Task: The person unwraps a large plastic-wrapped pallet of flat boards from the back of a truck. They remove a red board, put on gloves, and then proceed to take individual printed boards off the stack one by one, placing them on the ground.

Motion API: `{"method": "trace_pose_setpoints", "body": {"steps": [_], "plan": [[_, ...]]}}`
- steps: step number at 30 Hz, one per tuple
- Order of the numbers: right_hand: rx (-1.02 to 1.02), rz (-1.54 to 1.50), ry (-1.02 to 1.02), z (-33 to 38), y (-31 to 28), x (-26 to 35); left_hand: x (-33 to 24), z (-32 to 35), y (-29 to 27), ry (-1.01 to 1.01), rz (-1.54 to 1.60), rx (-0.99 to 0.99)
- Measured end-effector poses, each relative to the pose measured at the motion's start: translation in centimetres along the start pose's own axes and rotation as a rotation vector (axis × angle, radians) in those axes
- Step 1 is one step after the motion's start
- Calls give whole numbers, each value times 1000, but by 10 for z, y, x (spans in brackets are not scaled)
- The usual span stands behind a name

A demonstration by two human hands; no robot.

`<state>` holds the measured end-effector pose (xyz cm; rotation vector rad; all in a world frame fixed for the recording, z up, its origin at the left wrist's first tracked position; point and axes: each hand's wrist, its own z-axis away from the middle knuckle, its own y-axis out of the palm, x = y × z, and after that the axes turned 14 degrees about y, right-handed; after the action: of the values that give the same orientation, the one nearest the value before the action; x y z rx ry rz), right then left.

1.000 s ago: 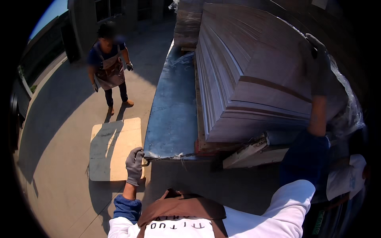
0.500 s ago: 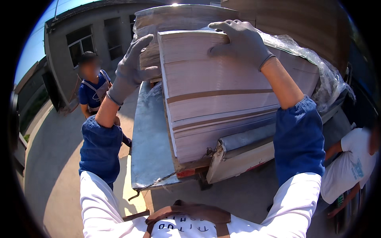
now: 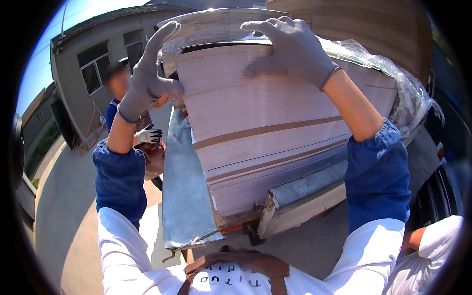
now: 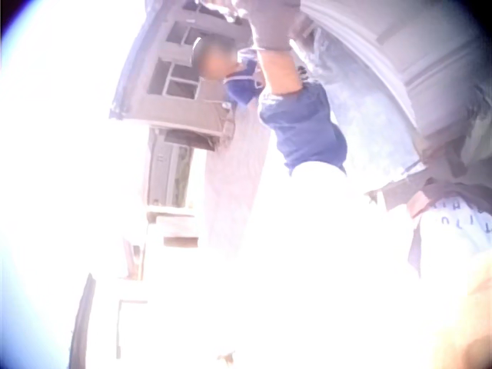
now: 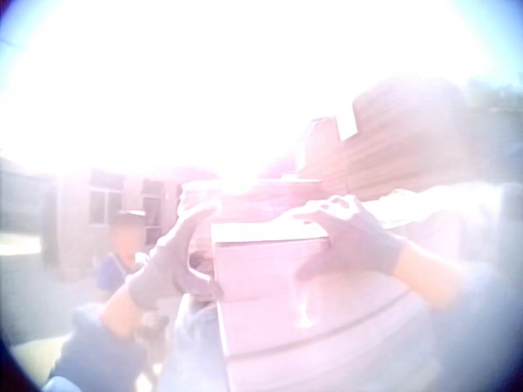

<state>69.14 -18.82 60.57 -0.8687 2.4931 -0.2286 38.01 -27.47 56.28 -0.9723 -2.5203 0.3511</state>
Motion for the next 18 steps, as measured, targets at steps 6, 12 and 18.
{"method": "trace_pose_setpoints", "body": {"steps": [6, 12, 18], "plan": [[-71, 29, -59, -12, -3, -6, 22, -8, 13, 183, 133, -137], [-33, 7, 27, -23, -14, -18, 28, -14, 22, 208, 241, -172], [21, -65, 36, -25, -31, 3, 29, -10, 19, 265, 295, -91]]}}
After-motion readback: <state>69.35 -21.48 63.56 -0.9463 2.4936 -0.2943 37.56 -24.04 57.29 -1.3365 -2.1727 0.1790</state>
